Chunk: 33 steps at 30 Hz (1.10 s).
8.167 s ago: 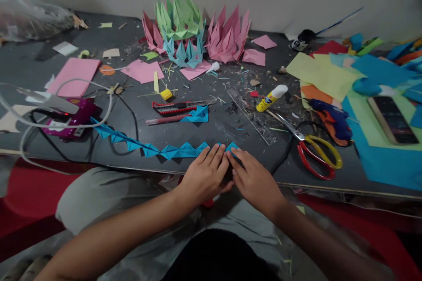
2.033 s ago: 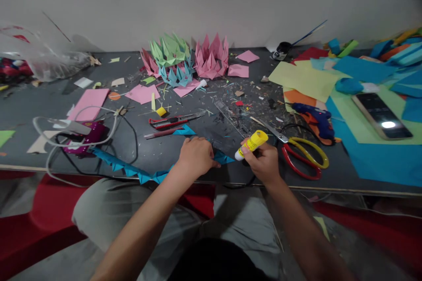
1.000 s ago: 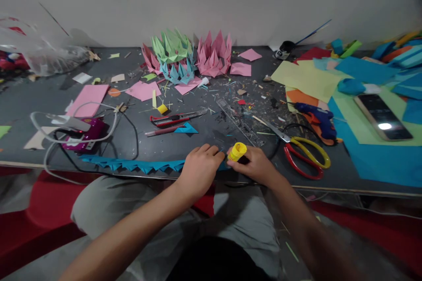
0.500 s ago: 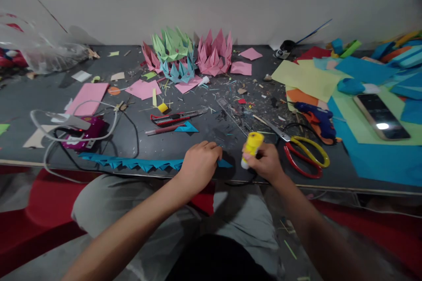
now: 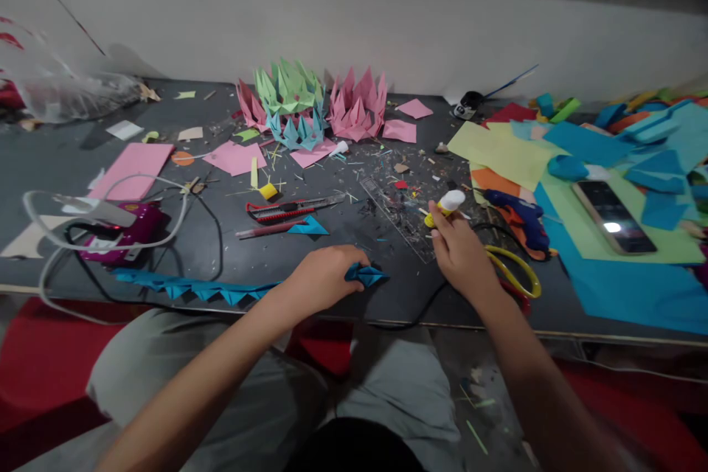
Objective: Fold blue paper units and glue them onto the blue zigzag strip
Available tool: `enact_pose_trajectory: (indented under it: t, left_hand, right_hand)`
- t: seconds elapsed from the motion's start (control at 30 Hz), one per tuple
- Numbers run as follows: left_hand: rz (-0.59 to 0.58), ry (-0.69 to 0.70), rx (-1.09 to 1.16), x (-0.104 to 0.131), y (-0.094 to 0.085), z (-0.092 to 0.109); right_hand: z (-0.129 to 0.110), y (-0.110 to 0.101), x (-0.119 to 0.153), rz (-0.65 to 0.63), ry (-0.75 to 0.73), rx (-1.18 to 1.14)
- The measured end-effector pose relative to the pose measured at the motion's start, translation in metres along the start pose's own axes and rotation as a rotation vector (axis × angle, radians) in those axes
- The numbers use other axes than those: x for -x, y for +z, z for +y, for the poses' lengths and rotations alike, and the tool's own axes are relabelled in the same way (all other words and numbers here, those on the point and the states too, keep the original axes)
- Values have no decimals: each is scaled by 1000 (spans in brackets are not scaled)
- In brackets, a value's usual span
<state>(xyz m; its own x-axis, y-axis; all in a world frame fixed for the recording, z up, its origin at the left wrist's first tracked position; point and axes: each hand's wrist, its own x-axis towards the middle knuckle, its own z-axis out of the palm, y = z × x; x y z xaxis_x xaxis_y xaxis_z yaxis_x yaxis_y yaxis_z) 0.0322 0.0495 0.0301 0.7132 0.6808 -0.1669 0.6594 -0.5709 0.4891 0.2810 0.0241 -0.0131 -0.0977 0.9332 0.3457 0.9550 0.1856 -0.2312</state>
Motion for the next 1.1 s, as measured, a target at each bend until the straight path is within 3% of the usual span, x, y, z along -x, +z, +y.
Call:
enact_pose_trajectory:
  t: [0.17,0.67,0.83,1.1]
  left_hand:
    - [9,26,107,4,-4,-7]
    - [237,23,248,12,-5,-6]
    - [328,-38,252,14,-7,-3]
    - [375,18,355,16,-8,0]
  right_hand:
    - [-1,6,0,-29,-26,70]
    - [-1,4,2,-1,-43,208]
    - [-2,7,-4,-49,-54,179]
    - [-2,6,-4,-92,-23,112]
